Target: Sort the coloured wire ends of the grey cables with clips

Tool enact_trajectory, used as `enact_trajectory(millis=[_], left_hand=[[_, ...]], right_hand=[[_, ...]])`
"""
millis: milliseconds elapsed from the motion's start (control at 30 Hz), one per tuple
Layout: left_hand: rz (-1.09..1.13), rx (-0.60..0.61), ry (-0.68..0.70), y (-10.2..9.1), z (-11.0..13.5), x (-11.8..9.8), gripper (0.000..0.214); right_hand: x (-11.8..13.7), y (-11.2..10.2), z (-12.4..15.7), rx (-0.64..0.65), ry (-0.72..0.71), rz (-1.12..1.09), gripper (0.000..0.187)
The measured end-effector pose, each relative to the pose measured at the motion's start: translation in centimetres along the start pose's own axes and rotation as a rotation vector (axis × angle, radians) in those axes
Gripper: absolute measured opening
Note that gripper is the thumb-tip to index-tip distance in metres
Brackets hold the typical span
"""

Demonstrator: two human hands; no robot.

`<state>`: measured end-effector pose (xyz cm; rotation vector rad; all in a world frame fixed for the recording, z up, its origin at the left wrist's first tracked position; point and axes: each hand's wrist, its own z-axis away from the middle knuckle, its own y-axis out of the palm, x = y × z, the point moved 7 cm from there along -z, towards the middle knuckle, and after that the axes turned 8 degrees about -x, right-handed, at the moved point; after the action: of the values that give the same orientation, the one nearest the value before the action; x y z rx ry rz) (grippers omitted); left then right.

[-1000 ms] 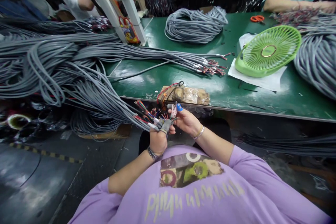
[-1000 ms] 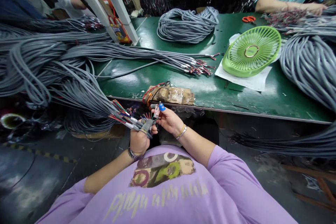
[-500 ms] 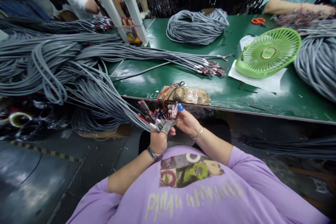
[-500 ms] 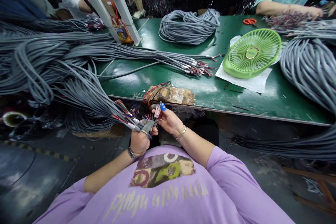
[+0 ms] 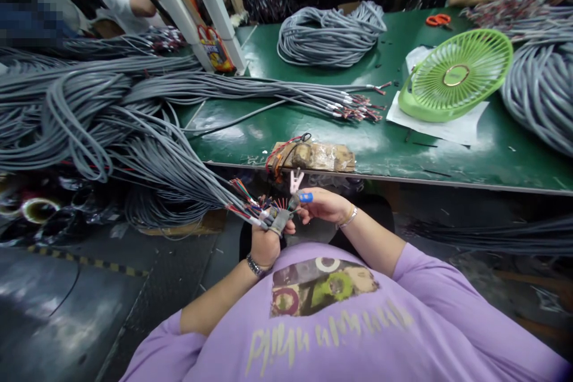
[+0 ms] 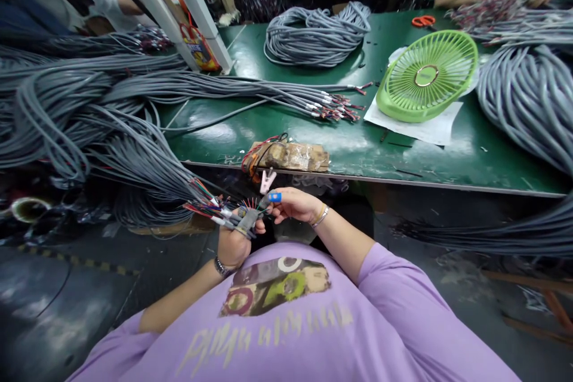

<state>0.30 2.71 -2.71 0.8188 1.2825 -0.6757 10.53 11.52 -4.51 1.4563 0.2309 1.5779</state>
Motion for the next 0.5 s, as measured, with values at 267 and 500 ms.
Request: enact_trajectory(millis=[267,500], left_hand=[[-0.056,0.026,-0.01,0.1,0.3,0.1,0.024],[-0.284,0.367,-0.194,2.5,1.1,0.3,0.026]], right_hand=[[0.3,1.1,-0.3,-0.049,0.018,0.191,0.035],[0.9,2.3,-0.6,-0.08,-0.076,0.27,0.03]])
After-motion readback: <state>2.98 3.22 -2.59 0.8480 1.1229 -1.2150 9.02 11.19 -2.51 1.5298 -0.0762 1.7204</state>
